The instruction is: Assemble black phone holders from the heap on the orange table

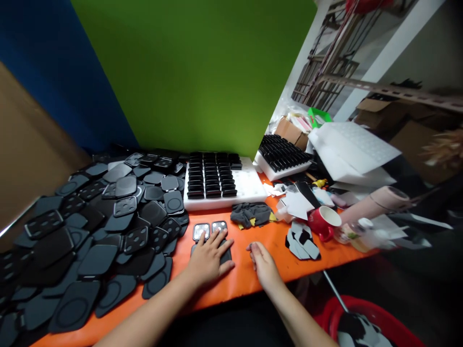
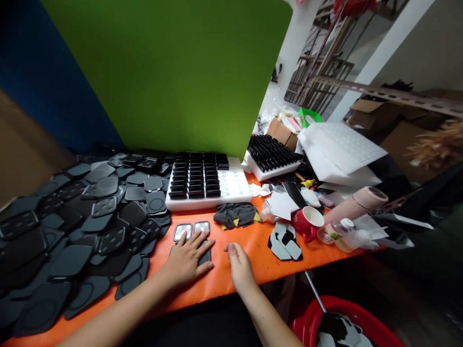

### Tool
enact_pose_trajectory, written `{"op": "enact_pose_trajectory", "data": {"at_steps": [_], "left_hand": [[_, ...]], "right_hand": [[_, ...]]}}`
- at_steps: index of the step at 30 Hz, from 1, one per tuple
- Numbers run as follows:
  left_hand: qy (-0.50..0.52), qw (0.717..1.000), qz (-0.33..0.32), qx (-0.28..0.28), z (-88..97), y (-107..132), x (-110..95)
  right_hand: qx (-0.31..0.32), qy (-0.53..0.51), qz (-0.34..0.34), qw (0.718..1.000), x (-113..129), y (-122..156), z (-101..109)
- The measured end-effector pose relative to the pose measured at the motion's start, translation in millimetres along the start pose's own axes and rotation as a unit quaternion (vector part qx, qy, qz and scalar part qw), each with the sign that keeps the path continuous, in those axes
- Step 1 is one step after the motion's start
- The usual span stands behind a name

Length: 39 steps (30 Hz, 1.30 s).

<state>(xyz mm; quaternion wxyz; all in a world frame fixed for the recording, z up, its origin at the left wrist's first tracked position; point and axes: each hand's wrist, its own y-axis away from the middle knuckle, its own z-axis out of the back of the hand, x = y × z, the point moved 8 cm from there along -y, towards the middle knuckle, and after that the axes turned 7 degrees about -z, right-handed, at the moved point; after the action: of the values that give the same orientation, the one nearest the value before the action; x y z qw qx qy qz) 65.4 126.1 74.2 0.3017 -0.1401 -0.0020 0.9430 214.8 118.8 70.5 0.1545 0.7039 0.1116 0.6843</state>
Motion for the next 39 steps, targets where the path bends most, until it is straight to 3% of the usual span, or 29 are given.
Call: {"op": "enact_pose_trajectory", "data": {"at_steps": [7, 10, 14, 17, 19, 22, 24, 26, 29, 39], "left_hand": [[0.0, 1.0, -0.002, -0.018, 4.3, 3.2, 1.8], [0.0, 0.999, 0.002, -0.039, 7.4, 7.7, -0.1], [0.021, 0.995, 0.005, -0.093, 17.9, 25.4, -11.5], [0.026, 0.993, -0.003, -0.115, 36.7, 45.8, -11.8], [-0.008, 0.991, 0.042, -0.129, 58.4, 62.6, 7.7], [-0.102, 0.958, 0.228, -0.141, 95.2, 98.3, 67.1], [-0.156, 0.923, 0.338, -0.098, 107.0, 121.5, 104.3], [-0.172, 0.914, 0.366, -0.041, 105.3, 131.7, 127.0], [-0.176, 0.923, 0.34, -0.022, 97.3, 130.6, 137.9], [-0.227, 0.92, 0.303, -0.101, 95.1, 113.2, 126.9]], "right_hand": [[0.001, -0.017, -0.034, 0.999, -7.9, 16.7, 19.2], [-0.027, -0.022, -0.023, 0.999, -11.1, 16.4, 30.1], [-0.071, 0.061, 0.035, 0.995, -12.9, 13.6, 36.3], [-0.081, 0.14, 0.064, 0.985, -19.5, 13.0, 33.6], [-0.084, 0.172, 0.064, 0.979, -27.6, 12.4, 32.8], [-0.083, 0.21, 0.073, 0.972, -37.1, 11.3, 32.1], [-0.082, 0.224, 0.077, 0.968, -40.8, 10.8, 32.0], [-0.082, 0.232, 0.074, 0.966, -43.1, 10.5, 32.1], [-0.081, 0.245, 0.074, 0.963, -44.1, 10.6, 31.2], [-0.098, 0.274, 0.044, 0.956, -51.8, 4.5, 35.6]]}}
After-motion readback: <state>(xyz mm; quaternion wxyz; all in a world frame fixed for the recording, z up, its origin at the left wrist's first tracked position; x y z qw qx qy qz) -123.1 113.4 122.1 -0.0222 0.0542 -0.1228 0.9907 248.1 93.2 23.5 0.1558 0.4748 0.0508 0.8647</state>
